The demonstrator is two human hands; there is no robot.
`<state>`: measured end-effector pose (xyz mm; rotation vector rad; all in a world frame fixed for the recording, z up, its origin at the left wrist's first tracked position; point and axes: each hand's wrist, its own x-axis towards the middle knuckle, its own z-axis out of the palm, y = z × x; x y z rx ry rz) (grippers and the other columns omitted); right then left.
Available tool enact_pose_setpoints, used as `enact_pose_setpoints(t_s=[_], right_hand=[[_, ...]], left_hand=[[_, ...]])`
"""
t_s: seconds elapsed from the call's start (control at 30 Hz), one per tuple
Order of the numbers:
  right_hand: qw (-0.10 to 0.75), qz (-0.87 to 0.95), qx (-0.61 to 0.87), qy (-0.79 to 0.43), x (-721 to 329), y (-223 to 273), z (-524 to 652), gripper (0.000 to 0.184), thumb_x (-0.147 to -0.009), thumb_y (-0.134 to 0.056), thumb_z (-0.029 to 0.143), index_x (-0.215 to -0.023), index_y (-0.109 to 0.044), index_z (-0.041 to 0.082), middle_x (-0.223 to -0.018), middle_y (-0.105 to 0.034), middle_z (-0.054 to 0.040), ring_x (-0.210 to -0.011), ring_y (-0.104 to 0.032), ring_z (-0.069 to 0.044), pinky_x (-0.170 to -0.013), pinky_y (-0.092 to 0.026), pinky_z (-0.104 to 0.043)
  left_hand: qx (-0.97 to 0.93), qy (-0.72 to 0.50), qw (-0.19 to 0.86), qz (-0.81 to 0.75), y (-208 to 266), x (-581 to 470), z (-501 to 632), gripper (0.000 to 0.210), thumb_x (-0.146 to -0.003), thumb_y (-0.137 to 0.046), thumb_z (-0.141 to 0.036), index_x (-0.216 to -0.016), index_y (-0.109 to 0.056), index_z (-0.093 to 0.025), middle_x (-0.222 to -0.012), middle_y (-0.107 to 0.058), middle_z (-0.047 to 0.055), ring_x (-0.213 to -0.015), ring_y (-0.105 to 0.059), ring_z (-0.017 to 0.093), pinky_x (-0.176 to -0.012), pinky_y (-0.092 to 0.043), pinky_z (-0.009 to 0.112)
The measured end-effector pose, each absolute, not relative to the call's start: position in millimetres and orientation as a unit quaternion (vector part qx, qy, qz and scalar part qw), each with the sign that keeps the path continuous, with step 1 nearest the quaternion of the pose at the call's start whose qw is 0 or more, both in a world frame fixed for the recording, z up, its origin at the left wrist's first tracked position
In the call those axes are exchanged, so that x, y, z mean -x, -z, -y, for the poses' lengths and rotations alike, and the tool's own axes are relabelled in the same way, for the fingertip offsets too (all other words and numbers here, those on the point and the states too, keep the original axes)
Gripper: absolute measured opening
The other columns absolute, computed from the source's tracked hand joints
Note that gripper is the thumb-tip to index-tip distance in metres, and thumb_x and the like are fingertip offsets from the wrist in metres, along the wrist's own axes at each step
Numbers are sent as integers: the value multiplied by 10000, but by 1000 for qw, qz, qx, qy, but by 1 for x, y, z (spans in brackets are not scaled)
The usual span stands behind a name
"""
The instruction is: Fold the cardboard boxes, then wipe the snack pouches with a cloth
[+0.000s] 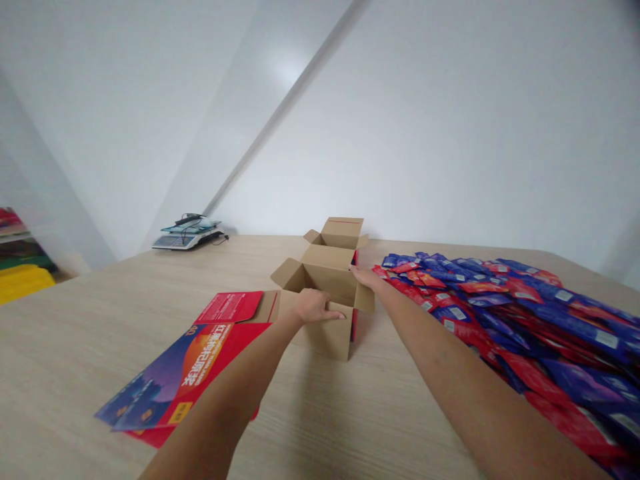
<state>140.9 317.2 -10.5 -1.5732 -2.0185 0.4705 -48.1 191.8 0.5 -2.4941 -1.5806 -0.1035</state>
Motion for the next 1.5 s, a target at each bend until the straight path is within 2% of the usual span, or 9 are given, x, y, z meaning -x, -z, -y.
enact_pose_setpoints(t_s=[0.2, 0.37, 0.5, 0.73, 0.83, 1.0, 1.23, 1.37, 1.5], right_hand=[[332, 685, 639, -112, -161, 28, -287, 482, -927, -295, 336, -1294, -422, 50, -1296, -479, -210, -1214, -414, -268, -996, -273, -387], [423, 670, 608, -57, -175, 40, -235, 456, -907, -303, 313, -1310, -392, 119, -1310, -458, -151, -1240, -353, -241, -1023, -254, -403], [495, 697, 515, -67, -176, 55, -168, 448, -890, -319, 334, -1296, -396, 160, -1284, -455, -129, -1225, -358, -234, -1040, -269, -433], [376, 782, 471, -156, -171, 92, -38, 533, -819, -416, 210, -1340, -348, 296, -1360, -398, -53, -1291, -303, -216, -1075, -290, -411], [317, 797, 480, -183, -177, 112, -4, 564, -797, -445, 195, -1346, -359, 289, -1381, -392, -50, -1305, -297, -220, -1083, -286, -413], [282, 804, 490, -184, -191, 133, 25, 562, -804, -425, 182, -1358, -367, 259, -1409, -372, -57, -1319, -285, -225, -1093, -261, -443], [278, 815, 488, -144, -197, 129, 37, 462, -824, -440, 209, -1286, -470, 228, -1383, -408, -80, -1304, -312, -233, -1086, -265, -457], [286, 817, 483, -134, -197, 127, 38, 416, -833, -437, 199, -1242, -512, 194, -1348, -444, -104, -1283, -339, -238, -1076, -276, -451], [281, 823, 477, -125, -198, 124, 39, 393, -848, -419, 199, -1223, -530, 159, -1327, -459, -117, -1267, -354, -233, -1076, -276, -422]], left_hand=[[833, 28, 107, 541, -1, 43, -220, 684, -713, -322, -780, -791, -633, -176, -822, -686, 117, -782, -642, 265, -642, -411, 298], [832, 31, 96, 545, -3, 36, -239, 662, -720, -349, -760, -829, -626, -169, -847, -676, 118, -815, -628, 257, -677, -408, 301], [853, 53, 110, 507, -6, 27, -255, 569, -784, -371, -672, -836, -611, -158, -918, -646, 124, -924, -576, 252, -816, -383, 337], [832, 125, 154, 519, -7, 17, -267, 336, -821, -497, -439, -1053, -543, -200, -1132, -537, 109, -1110, -436, 262, -994, -250, 420], [811, 174, 170, 533, -1, 14, -249, 418, -827, -499, -326, -1213, -450, -176, -1228, -480, 142, -1185, -377, 279, -1034, -203, 433], [723, 249, 186, 617, 36, 22, -190, 537, -846, -435, -309, -1323, -322, -89, -1335, -399, 195, -1242, -334, 300, -1047, -204, 452], [557, 114, 151, 809, 89, 79, -117, 708, -784, -486, -369, -1384, -276, -59, -1451, -221, 255, -1331, -144, 436, -995, -175, 622], [462, 69, 103, 878, 97, 107, -96, 679, -840, -352, -447, -1373, -304, -30, -1385, -291, 332, -1261, -261, 504, -874, -237, 702], [514, 27, 128, 848, 98, 111, -81, 562, -867, -285, -243, -1388, -272, -33, -1275, -436, 340, -1167, -441, 445, -837, -361, 599]])
